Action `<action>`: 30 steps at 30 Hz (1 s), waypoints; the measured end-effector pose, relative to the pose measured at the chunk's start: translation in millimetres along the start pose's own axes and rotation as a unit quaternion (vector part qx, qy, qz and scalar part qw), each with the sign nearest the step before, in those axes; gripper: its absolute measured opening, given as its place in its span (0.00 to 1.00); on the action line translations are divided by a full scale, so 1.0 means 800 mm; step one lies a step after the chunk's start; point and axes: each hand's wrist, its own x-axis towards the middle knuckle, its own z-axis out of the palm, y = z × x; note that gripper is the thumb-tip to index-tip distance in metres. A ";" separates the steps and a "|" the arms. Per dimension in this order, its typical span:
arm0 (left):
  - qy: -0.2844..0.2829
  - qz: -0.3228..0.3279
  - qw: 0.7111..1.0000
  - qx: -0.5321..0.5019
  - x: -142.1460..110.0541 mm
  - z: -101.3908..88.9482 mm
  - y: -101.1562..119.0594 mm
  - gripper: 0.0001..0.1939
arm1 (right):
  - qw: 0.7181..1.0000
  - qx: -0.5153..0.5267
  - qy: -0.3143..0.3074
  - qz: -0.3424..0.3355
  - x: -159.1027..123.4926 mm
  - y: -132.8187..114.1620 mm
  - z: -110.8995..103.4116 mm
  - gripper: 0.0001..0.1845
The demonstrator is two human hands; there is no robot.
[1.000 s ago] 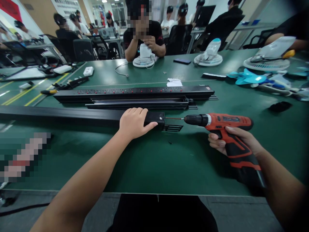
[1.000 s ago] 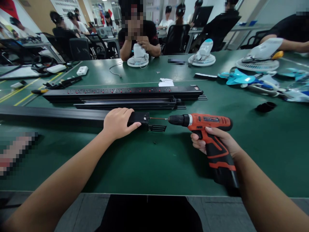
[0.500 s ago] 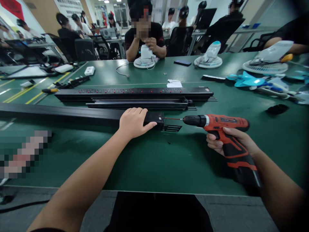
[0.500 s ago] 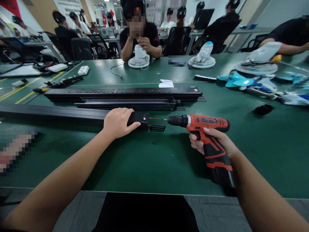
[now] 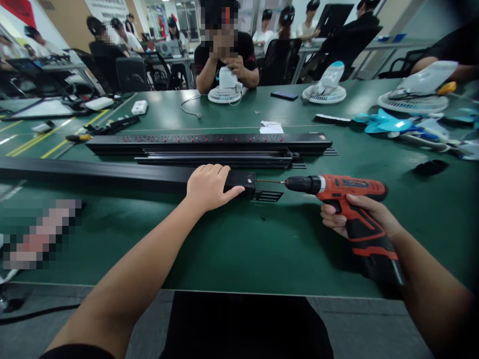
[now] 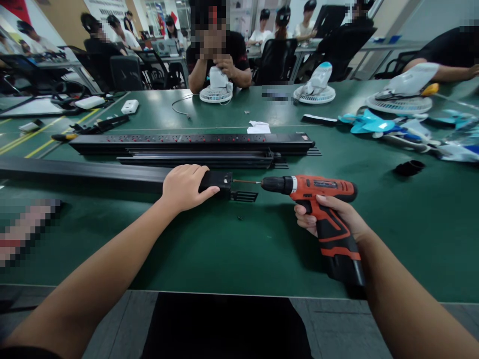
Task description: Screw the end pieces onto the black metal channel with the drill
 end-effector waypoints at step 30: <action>-0.004 0.002 1.000 -0.009 -0.001 0.001 -0.002 0.35 | 1.000 -0.018 -0.024 0.006 0.002 -0.001 0.001 0.16</action>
